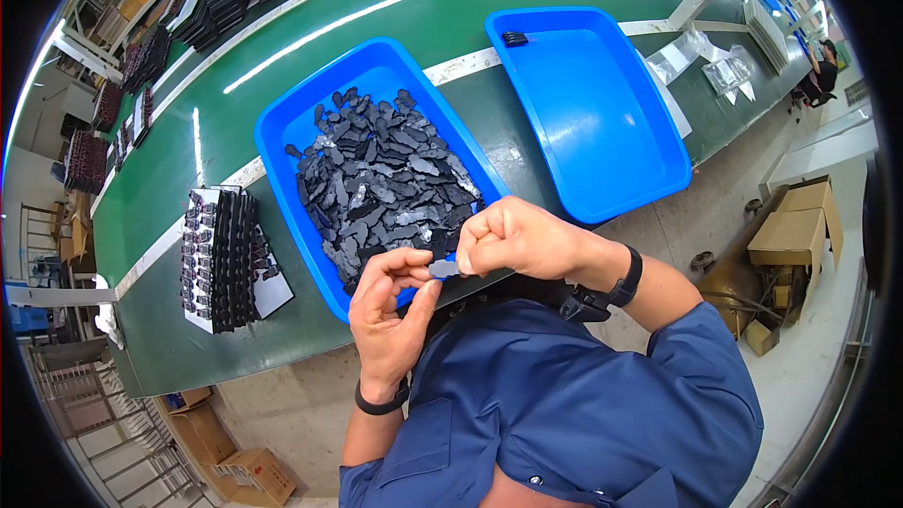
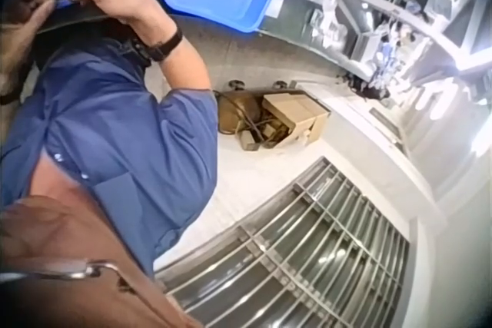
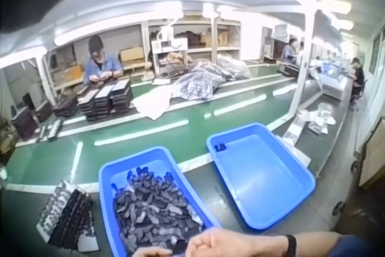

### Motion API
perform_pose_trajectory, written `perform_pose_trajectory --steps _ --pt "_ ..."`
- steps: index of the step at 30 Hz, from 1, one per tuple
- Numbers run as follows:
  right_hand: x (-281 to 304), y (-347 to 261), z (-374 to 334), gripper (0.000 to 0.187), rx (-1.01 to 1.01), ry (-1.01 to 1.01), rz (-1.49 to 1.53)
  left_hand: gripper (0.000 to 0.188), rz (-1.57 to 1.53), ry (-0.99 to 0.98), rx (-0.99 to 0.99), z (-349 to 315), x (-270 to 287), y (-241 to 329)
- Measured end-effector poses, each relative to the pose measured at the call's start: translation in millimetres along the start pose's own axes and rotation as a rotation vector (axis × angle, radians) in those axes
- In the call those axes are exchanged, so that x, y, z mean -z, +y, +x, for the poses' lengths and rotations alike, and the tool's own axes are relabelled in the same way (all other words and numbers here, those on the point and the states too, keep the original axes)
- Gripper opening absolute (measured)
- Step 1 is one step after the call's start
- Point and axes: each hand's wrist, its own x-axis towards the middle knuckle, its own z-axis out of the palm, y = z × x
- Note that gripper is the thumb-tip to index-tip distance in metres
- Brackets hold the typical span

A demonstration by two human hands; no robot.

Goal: Inspecting small black industrial components and sorting them into trays on a production line.

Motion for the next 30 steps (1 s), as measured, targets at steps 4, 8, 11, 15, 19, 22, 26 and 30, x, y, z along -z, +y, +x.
perform_pose_trajectory --steps 4,8,11,15,19,22,26,30 --pt "-1 0 1 0.012 -0.021 -0.034 0.162 0.033 -0.080 0.040 -0.025 -1 -1 -2" --pt "-1 6 4 0.014 -0.024 -0.042 0.133 0.028 -0.071 0.022 -0.054 0 -2 -1" --pt "-2 6 4 0.014 -0.047 -0.050 0.155 0.021 -0.023 -0.026 -0.056 2 0 3" --pt "-3 6 6 0.014 -0.120 -0.061 0.245 0.024 0.024 -0.130 -0.113 1 10 -3" --pt "-1 2 8 0.015 -0.187 -0.067 0.311 0.015 -0.119 -0.039 0.017 6 3 3" --pt "2 -7 -1 0.016 -0.132 -0.030 0.214 0.016 -0.073 0.048 0.057 10 -11 15" --pt "36 -43 -25 0.016 0.150 0.212 -0.360 0.021 0.364 0.051 -0.032 8 -6 23" --pt "88 -83 -51 0.017 0.325 0.619 -1.127 0.018 0.593 -0.022 -0.218 3 3 12"
